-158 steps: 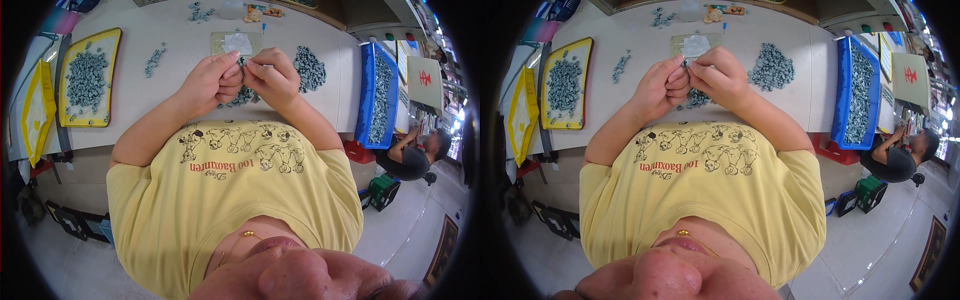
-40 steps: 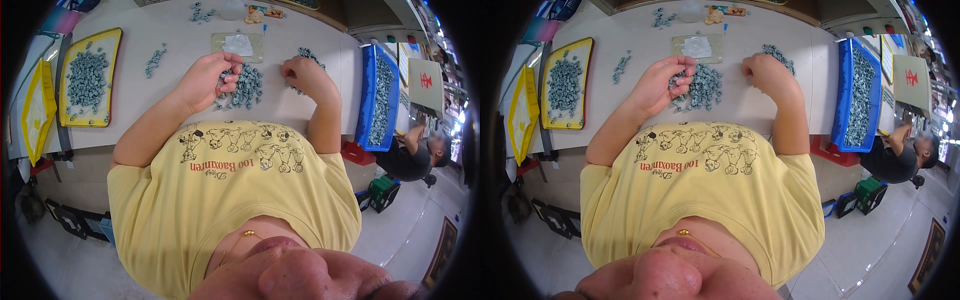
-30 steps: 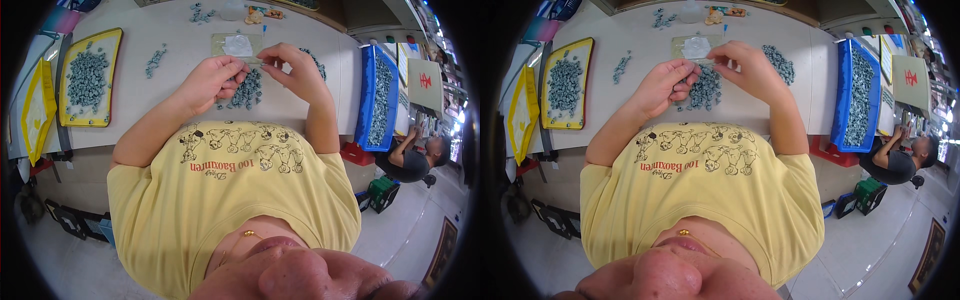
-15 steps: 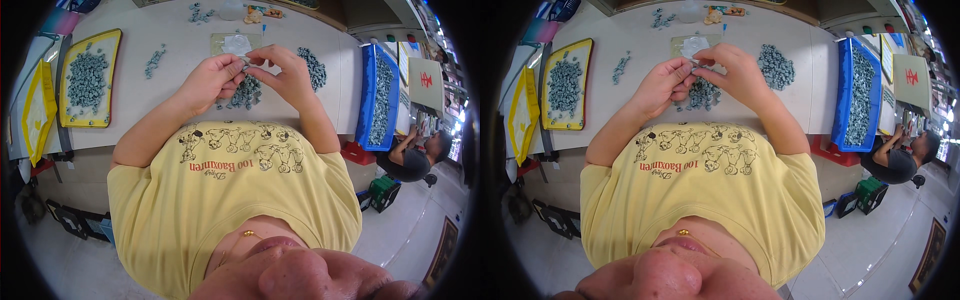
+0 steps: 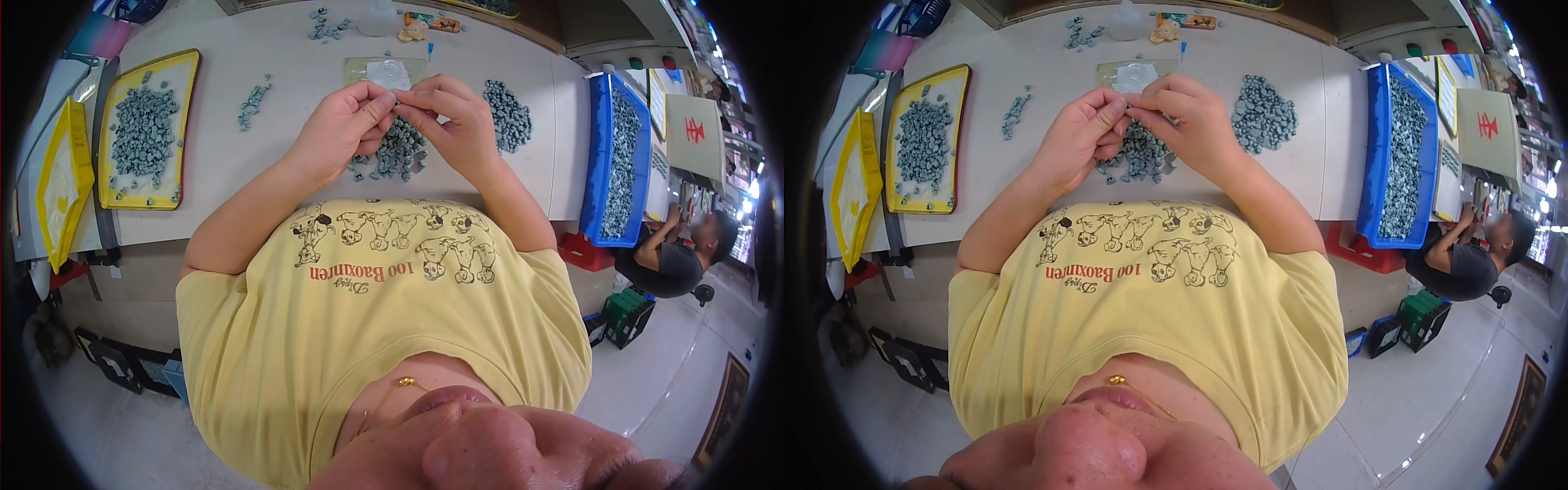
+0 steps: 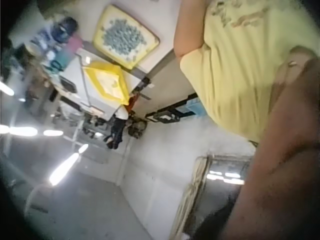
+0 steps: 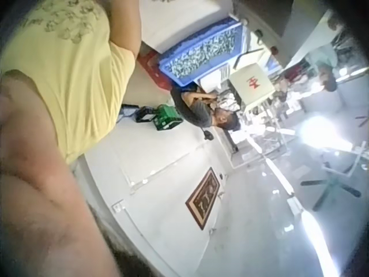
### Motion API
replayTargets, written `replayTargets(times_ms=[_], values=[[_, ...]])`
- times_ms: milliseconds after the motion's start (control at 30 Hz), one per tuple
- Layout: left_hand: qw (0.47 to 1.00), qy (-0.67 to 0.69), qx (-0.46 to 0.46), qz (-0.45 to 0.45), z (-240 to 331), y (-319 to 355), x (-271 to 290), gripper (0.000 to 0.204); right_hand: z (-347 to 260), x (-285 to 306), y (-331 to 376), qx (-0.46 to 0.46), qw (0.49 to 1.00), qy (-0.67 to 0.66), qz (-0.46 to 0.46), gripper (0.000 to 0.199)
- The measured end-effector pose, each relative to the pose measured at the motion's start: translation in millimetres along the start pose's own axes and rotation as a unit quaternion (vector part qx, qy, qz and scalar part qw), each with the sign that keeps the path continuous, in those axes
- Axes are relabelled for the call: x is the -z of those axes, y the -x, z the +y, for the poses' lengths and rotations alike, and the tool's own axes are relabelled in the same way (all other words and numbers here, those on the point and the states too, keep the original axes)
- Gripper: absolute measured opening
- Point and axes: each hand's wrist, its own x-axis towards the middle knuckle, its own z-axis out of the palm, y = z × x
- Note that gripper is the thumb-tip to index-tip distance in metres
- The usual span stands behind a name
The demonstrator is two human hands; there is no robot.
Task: The person assembles small figurine pieces by picking up the figurines and tiny parts from the table, inserting the parts into the figurines by hand, and placing the assembled items into a pile on the table.
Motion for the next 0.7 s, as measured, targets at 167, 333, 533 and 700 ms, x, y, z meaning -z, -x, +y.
replayTargets(times_ms=[167,333,533,700], values=[[1.000,0.005,-0.005,-0.001,-1.9,-1.8,-4.4,0.014,3.8,5.1,0.7,0.037,0.999,0.031,-0.002,0.019],[1.000,0.001,-0.016,-0.016,-3.3,-0.5,-0.4,0.013,5.8,1.3,2.7,0.026,1.000,0.008,0.009,0.019],[0.999,-0.033,0.000,0.027,-7.2,-1.5,3.2,0.012,8.0,-0.5,2.7,0.079,0.996,0.033,-0.017,0.015],[0.998,-0.050,0.000,0.028,-3.3,-0.8,1.8,0.013,8.3,-0.5,2.0,0.075,0.996,0.048,-0.021,0.016]])
